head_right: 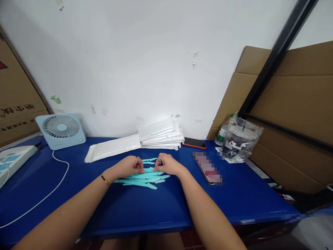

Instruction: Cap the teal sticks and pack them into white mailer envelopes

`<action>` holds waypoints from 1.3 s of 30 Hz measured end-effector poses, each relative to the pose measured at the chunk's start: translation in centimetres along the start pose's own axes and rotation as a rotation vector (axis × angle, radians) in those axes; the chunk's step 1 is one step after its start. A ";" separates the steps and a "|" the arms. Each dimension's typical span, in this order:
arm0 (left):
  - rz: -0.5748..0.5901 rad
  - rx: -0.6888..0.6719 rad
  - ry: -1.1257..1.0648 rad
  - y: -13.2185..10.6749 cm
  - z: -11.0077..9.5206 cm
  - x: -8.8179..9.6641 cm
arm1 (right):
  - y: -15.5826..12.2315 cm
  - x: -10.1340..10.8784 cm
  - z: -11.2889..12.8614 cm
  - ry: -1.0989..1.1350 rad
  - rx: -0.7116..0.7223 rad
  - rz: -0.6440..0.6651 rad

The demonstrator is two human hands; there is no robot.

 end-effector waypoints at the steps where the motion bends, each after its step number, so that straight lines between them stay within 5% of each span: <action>1: -0.032 0.001 0.004 0.1 -0.1 0.2 | -0.1 0.3 -0.3 0.007 -0.009 -0.021; 6: -0.151 0.018 -0.008 0.6 0.3 1.3 | -0.8 2.2 -2.0 -0.008 -0.025 -0.133; 10: -0.126 0.071 -0.046 0.9 1.4 1.2 | -1.1 3.1 -2.2 -0.013 -0.022 -0.208; 17: -0.114 0.011 -0.043 1.2 0.4 0.6 | 0.1 1.0 -0.2 0.015 0.060 -0.105; 24: -0.196 0.091 0.024 1.2 1.7 1.6 | -1.0 2.8 -3.4 -0.129 -0.087 -0.192; 27: -0.209 0.048 0.051 0.6 1.3 2.0 | -0.9 2.9 -2.0 -0.200 -0.026 -0.217; 33: -0.056 -0.007 0.128 0.0 0.3 0.4 | 0.4 0.2 0.8 -0.205 0.027 -0.040; 39: -0.186 -0.040 0.174 0.7 -0.8 0.4 | 0.4 0.3 0.6 -0.211 0.020 -0.034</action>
Point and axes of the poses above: each hand's wrist, its own y-axis towards the middle knuckle, its own x-axis out of the back of the hand, z = x × y, the point moved 6 cm from there along y, towards the middle knuckle, and after that the axes turned 13 degrees about x, right-handed, at the moved point
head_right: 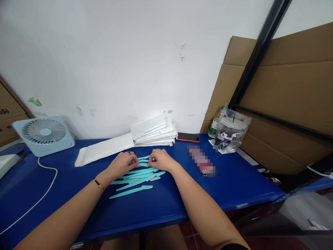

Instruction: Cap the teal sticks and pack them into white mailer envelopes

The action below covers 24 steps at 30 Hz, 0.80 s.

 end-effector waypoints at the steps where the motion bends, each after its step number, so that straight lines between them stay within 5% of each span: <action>1: -0.025 0.000 0.006 0.1 -0.1 0.2 | -0.1 0.3 -0.2 -0.001 0.007 -0.006; 10: -0.105 0.137 -0.042 0.7 2.2 1.0 | -2.3 3.5 -3.8 0.037 -0.130 -0.133; 18: 0.078 -0.045 -0.111 -1.1 -0.5 0.3 | -2.6 1.5 -1.9 0.172 -0.060 0.191; 24: 0.084 -0.089 -0.074 -1.3 -1.0 -0.2 | -2.2 1.2 -1.9 0.225 -0.024 0.145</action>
Point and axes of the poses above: each hand's wrist, its own y-axis towards the middle knuckle, its own x-axis out of the back of the hand, z = x × y, the point moved 6 cm from there along y, towards the middle knuckle, and after that the axes turned 13 degrees about x, right-handed, at the moved point
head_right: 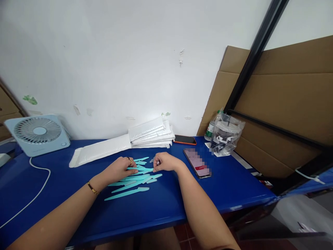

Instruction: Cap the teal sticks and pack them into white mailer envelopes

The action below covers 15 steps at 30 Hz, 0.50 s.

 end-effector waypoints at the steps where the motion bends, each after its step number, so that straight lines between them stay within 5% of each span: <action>1: -0.003 0.002 0.004 0.1 0.1 0.0 | 0.0 0.2 -0.1 -0.008 0.011 -0.023; 9: -0.152 0.181 0.065 0.0 3.0 2.4 | -0.8 2.6 -1.5 -0.161 -0.065 -0.289; 15: -0.043 0.081 0.057 -0.3 1.2 1.3 | 0.6 -0.6 0.8 -0.067 0.039 -0.066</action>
Point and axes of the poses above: each hand's wrist, its own y-axis towards the middle knuckle, its own x-axis out of the back of the hand, z = x × y, the point moved 6 cm from there along y, towards the middle knuckle, and after that the axes turned 13 degrees about x, right-handed, at the moved point
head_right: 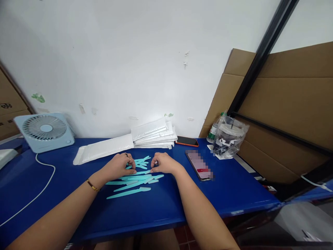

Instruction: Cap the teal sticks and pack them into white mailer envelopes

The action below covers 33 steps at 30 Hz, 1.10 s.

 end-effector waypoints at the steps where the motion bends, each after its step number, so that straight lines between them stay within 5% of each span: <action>1: 0.021 -0.007 0.009 0.0 -0.2 -0.3 | 0.1 -0.4 0.2 -0.003 -0.003 0.027; 5: 0.041 0.005 0.014 0.4 -0.2 -1.0 | 0.3 -0.7 -0.1 0.023 -0.035 0.052; 13: -0.101 0.158 0.015 0.6 2.0 1.1 | -1.2 2.8 -2.4 -0.069 -0.150 -0.199; 19: 0.013 0.044 -0.090 0.0 -0.1 0.4 | -1.5 1.0 -0.4 0.068 -0.078 0.194; 22: 0.086 -0.024 -0.099 -0.5 -1.5 -0.2 | -1.4 0.2 0.1 0.066 -0.069 0.282; 28: 0.102 -0.075 -0.079 -0.8 -2.3 -0.5 | -1.1 0.7 0.0 0.115 -0.027 0.154; 33: -0.013 0.048 -0.020 0.1 0.1 0.5 | -1.3 2.4 -1.9 -0.046 -0.119 -0.034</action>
Point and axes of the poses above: each hand's wrist, its own y-axis towards the middle knuckle, its own x-axis out of the back of the hand, z = x × y, the point moved 6 cm from there along y, towards the middle knuckle, and after that the axes turned 13 degrees about x, right-handed, at the moved point
